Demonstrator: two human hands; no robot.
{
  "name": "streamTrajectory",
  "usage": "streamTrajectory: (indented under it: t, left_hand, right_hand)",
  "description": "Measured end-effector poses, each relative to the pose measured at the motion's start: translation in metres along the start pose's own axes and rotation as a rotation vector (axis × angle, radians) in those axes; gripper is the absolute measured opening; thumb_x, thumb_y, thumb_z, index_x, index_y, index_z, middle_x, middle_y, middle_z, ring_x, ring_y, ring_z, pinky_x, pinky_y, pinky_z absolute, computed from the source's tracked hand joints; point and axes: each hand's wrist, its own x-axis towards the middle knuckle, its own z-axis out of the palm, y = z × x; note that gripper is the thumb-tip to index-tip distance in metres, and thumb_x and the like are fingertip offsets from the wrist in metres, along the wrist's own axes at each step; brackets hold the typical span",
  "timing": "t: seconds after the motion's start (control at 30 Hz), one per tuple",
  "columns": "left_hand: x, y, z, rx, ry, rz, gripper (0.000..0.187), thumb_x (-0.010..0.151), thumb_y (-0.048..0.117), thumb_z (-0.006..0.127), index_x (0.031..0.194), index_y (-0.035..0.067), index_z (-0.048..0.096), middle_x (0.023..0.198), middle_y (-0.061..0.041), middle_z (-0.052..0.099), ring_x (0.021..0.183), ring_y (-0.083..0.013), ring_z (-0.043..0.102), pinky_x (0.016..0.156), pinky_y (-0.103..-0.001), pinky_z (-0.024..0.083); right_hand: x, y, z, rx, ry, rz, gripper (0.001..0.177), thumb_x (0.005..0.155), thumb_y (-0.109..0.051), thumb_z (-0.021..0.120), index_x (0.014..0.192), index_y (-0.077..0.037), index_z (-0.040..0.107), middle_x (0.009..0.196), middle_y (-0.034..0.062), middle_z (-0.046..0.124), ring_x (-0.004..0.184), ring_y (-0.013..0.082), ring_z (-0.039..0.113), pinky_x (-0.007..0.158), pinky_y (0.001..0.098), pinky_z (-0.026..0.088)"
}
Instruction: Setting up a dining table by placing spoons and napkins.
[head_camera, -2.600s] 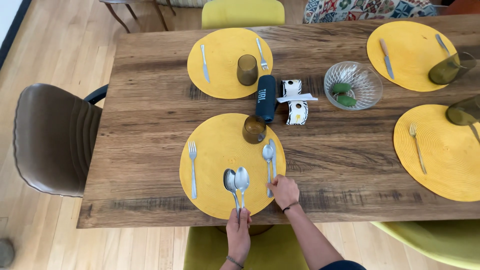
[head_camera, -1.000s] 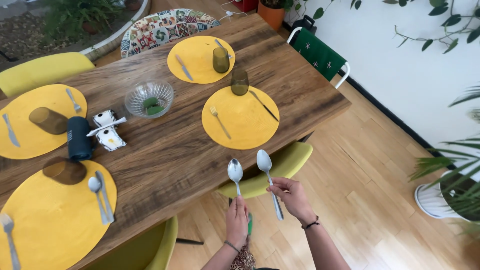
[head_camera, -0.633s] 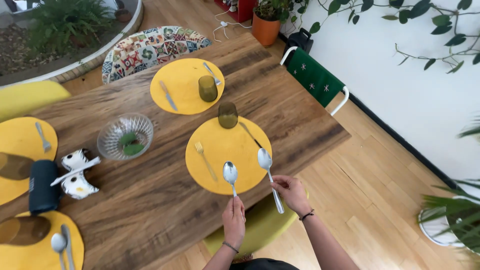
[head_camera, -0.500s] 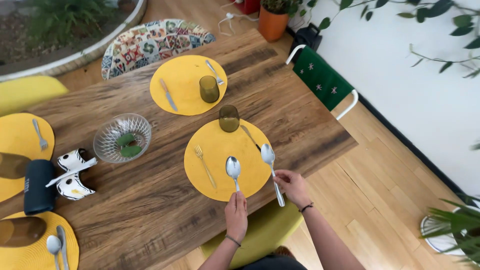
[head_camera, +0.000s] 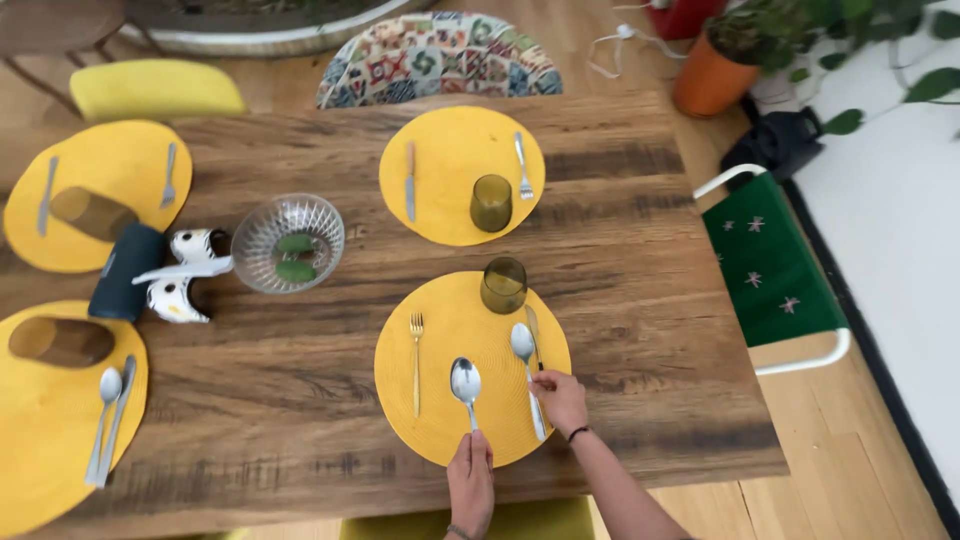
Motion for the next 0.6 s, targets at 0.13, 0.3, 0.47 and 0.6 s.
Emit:
streamTrajectory:
  t: [0.13,0.3,0.47,0.6]
  left_hand:
    - [-0.004,-0.004,0.026,-0.053,0.051,0.058,0.046,0.106,0.035,0.049,0.072,0.004,0.053,0.06,0.003,0.044,0.052,-0.006,0.037,0.046,-0.026,0.033]
    - [-0.016,0.012,0.044,-0.011,0.091,-0.005,0.046,0.106,0.035,0.048,0.071,0.005,0.052,0.057,0.001,0.043,0.049,-0.0072,0.037,0.044,-0.027,0.032]
    - [-0.019,0.022,0.048,0.042,0.075,-0.031,0.048,0.106,0.036,0.046,0.071,0.005,0.052,0.057,0.0,0.044,0.048,-0.0076,0.039,0.044,-0.027,0.034]
    - [-0.019,0.016,0.047,0.021,0.071,0.037,0.047,0.106,0.036,0.047,0.071,0.005,0.052,0.058,0.0,0.045,0.049,-0.007,0.038,0.045,-0.027,0.034]
  right_hand:
    - [0.009,-0.011,0.001,-0.04,-0.034,0.028,0.024,0.08,-0.019,0.083,0.101,-0.006,0.079,0.088,0.0096,0.081,0.079,0.0173,0.077,0.076,0.0313,0.059]
    - [0.008,-0.021,0.001,-0.021,-0.017,0.096,0.025,0.08,-0.02,0.084,0.101,-0.007,0.08,0.089,0.0095,0.08,0.081,0.0196,0.078,0.077,0.0328,0.059]
    - [-0.01,-0.055,-0.016,-0.074,-0.003,0.113,0.024,0.08,-0.024,0.084,0.096,-0.007,0.08,0.087,0.0075,0.08,0.081,0.0204,0.078,0.075,0.0338,0.059]
    - [-0.012,-0.057,-0.019,-0.128,0.045,0.013,0.024,0.079,-0.026,0.085,0.09,-0.006,0.078,0.083,0.0072,0.079,0.077,0.021,0.075,0.072,0.0347,0.057]
